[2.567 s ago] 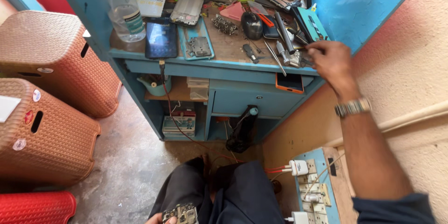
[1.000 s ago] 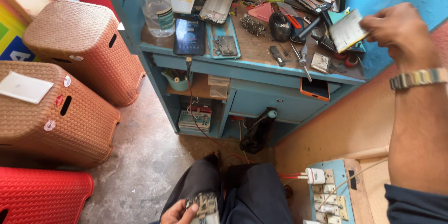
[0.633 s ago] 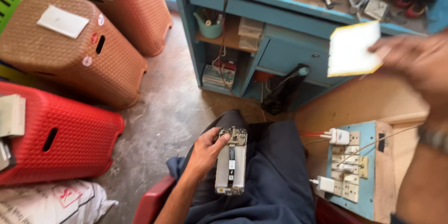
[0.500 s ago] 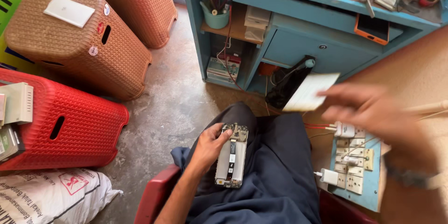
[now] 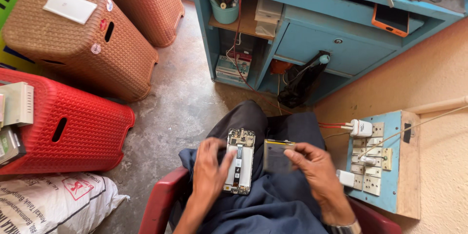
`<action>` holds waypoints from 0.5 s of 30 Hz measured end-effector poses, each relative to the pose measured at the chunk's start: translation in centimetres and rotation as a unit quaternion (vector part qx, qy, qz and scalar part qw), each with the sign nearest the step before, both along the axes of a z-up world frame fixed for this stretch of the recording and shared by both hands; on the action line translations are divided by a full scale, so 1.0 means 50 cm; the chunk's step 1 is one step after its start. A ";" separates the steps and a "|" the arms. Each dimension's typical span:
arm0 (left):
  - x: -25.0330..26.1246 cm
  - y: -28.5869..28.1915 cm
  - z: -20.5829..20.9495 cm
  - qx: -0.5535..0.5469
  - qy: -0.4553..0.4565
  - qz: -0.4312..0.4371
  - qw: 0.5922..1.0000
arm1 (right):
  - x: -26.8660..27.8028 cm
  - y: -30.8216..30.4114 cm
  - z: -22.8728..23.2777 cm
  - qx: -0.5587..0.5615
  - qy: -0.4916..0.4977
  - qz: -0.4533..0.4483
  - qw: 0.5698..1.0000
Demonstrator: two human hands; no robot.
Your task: The person disassembles a phone by separating the screen and internal components from the frame, then installs a circuit board and battery into a new housing by hand.
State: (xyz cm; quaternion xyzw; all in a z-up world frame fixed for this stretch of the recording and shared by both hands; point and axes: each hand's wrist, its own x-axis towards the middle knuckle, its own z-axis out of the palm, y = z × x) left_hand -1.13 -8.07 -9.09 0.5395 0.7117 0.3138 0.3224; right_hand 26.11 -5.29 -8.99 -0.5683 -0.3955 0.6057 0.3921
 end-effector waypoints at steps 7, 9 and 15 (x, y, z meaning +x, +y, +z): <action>0.004 -0.079 -0.004 0.040 -0.048 -0.088 0.994 | -0.044 -0.027 -0.045 -0.115 0.032 -0.021 0.993; -0.004 -0.089 -0.012 0.014 -0.103 -0.094 0.990 | -0.053 -0.027 -0.043 -0.121 0.015 -0.027 0.992; -0.036 -0.120 -0.022 -0.001 -0.196 -0.116 0.974 | -0.094 -0.029 -0.063 -0.100 0.006 -0.005 0.995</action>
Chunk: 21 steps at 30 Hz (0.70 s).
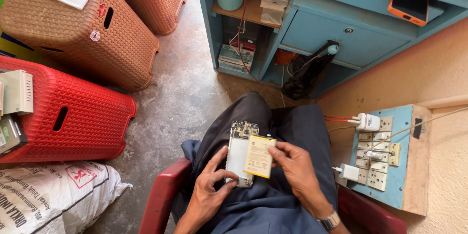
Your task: The person disassembles a phone by separating the screen and internal components from the frame, then installs a circuit board and battery into a new housing by hand.
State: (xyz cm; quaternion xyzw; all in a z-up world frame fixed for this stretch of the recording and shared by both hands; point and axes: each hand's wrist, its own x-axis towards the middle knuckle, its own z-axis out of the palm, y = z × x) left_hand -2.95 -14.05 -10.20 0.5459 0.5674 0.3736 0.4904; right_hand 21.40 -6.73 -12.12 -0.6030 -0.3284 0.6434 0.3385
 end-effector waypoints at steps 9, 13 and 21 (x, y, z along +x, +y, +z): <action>-0.005 -0.019 -0.009 0.032 0.013 -0.004 0.999 | -0.077 -0.002 -0.019 -0.005 -0.020 0.055 0.998; -0.004 -0.018 -0.016 0.029 0.017 -0.001 0.999 | -0.081 0.001 -0.021 0.000 -0.132 0.061 0.989; -0.014 0.000 -0.040 -0.035 -0.083 0.070 0.993 | -0.071 0.000 -0.049 -0.004 -0.025 0.071 0.997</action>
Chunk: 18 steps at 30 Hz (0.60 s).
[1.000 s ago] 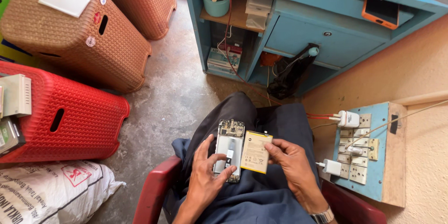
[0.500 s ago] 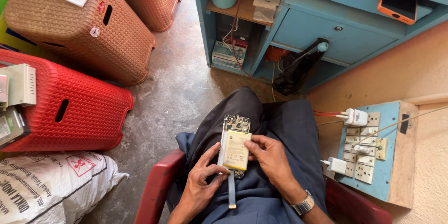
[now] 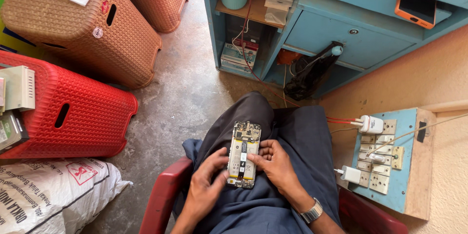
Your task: The person disassembles a phone by separating the screen and internal components from the frame, then installs a circuit board and battery into a new housing by hand.
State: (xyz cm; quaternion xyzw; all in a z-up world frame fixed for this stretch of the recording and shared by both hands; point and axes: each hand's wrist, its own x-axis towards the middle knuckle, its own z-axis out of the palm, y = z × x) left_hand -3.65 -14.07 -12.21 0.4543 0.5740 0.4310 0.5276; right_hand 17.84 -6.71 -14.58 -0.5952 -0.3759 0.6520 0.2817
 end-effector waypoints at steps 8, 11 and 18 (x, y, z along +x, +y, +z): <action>0.015 0.094 0.001 -0.189 -0.206 0.033 0.960 | 0.016 0.005 0.034 -0.058 0.122 0.055 0.989; 0.020 0.098 0.013 -0.157 -0.224 0.004 0.962 | 0.020 -0.002 0.046 -0.034 0.138 0.060 0.988; 0.035 0.087 0.048 -0.051 -0.077 -0.010 0.996 | 0.020 0.006 0.051 -0.020 0.125 0.018 0.992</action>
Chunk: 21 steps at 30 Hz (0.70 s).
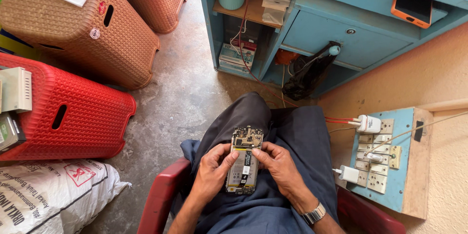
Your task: The person disassembles a phone by separating the screen and internal components from the frame, then installs a circuit board and battery into a new housing by hand.
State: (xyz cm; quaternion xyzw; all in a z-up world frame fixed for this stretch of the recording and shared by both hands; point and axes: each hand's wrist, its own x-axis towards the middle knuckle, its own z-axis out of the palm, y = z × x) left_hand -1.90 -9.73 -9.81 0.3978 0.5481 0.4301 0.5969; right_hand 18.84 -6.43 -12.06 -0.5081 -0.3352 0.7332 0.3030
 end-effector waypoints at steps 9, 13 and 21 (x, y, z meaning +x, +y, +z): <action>0.003 -0.004 0.034 0.060 0.079 -0.002 0.995 | -0.006 0.003 0.026 -0.052 0.060 -0.023 0.997; 0.004 -0.005 0.033 0.060 0.067 0.002 0.996 | -0.006 0.004 0.025 -0.035 0.037 -0.020 0.999; 0.002 -0.006 0.034 0.080 0.097 -0.019 0.992 | -0.002 -0.003 0.014 0.000 0.004 -0.014 1.000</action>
